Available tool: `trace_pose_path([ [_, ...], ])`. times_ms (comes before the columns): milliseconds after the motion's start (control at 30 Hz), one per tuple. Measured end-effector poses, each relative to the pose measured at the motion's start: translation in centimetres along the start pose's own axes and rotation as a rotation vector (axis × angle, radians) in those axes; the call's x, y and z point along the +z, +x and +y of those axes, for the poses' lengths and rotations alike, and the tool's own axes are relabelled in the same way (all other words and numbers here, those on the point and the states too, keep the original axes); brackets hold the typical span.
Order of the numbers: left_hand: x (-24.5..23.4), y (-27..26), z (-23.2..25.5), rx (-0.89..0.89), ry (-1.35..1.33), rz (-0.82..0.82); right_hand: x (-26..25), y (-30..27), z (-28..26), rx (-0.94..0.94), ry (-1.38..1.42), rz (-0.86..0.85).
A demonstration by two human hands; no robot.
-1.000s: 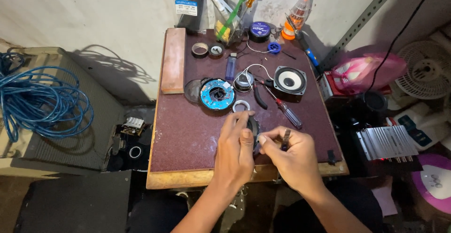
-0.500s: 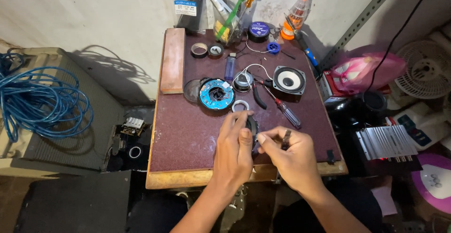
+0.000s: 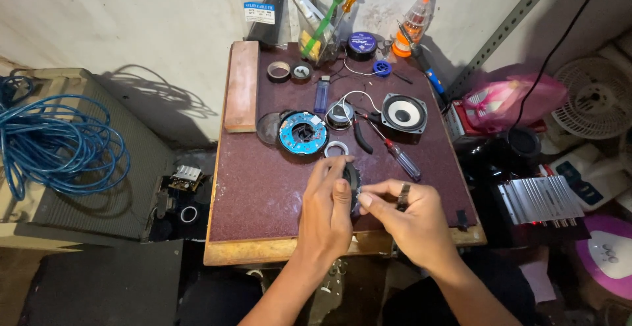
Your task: The person uses a small metal tool to scrape and clean the surface of a black circular electronic component held in their left hand. They work over a cluttered workbench containing various tools and parts, including a speaker and a blue coil.
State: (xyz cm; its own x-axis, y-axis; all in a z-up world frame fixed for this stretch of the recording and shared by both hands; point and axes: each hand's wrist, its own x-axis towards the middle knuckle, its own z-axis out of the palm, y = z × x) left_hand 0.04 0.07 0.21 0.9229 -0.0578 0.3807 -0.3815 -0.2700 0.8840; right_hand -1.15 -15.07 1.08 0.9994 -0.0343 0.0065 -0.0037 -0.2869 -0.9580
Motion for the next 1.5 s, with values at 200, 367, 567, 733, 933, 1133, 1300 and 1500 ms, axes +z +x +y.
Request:
trace_pose_path([
  [200,0.1,-0.1,-0.1,-0.003,0.017,-0.018,0.1,0.0,0.2,-0.038,-0.062,0.020],
  [367,0.1,-0.1,-0.1,0.003,0.029,-0.016,0.4,0.2,0.4,-0.031,-0.097,0.086],
  [567,0.1,-0.1,-0.2,0.000,0.021,-0.013,-0.3,0.2,0.3,-0.043,-0.025,-0.011],
  [733,0.3,-0.1,-0.4,0.052,0.053,-0.006,-0.1,0.3,0.0,-0.028,-0.076,0.010],
  [933,0.7,-0.4,-0.9,0.095,0.161,0.018,0.3,-0.1,1.1,-0.034,-0.148,0.074],
  [1133,0.9,-0.5,-0.7,0.103,0.216,0.030,1.0,-0.4,1.8,-0.251,-0.269,0.230],
  [1300,0.6,-0.3,-0.8,0.070,0.171,0.037,-0.1,0.5,1.3,0.032,-0.195,0.178],
  [1500,-0.2,0.3,-1.3,0.047,-0.142,0.055,-0.7,1.5,0.3,0.153,0.281,0.174],
])
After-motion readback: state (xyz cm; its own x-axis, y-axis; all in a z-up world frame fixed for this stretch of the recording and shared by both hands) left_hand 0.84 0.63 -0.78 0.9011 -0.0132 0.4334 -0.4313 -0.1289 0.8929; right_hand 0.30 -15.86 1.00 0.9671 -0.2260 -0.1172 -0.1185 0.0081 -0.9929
